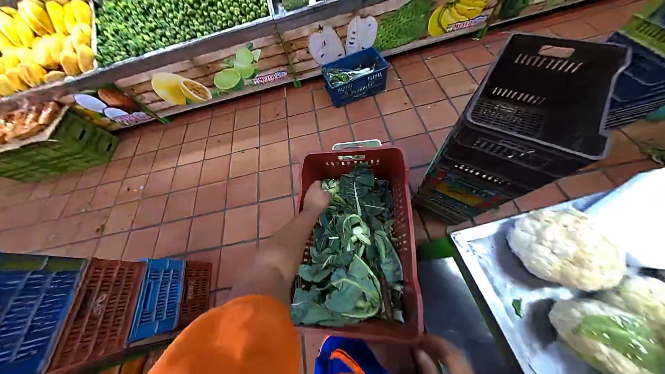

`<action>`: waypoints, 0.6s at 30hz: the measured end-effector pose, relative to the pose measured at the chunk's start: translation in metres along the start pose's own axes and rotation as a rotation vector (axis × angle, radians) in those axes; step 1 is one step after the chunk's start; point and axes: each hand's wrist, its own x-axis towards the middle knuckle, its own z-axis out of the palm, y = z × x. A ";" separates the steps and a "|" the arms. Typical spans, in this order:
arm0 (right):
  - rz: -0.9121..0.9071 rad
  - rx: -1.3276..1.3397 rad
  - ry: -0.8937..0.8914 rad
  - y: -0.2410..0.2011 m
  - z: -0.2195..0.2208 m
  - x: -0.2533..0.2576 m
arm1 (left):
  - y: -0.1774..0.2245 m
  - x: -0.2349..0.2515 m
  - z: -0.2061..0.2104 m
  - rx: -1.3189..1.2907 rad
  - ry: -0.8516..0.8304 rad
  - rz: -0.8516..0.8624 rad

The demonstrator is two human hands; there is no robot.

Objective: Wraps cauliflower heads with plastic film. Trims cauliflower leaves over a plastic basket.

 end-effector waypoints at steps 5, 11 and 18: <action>0.337 -0.398 -0.356 -0.017 0.085 0.098 | -0.001 0.069 0.040 0.551 -0.237 0.153; 0.618 -0.506 -0.475 -0.012 0.104 0.133 | -0.015 0.076 0.041 0.594 -0.213 0.244; 0.586 0.501 -0.182 -0.037 0.024 0.075 | 0.034 0.037 -0.012 0.727 -0.322 0.476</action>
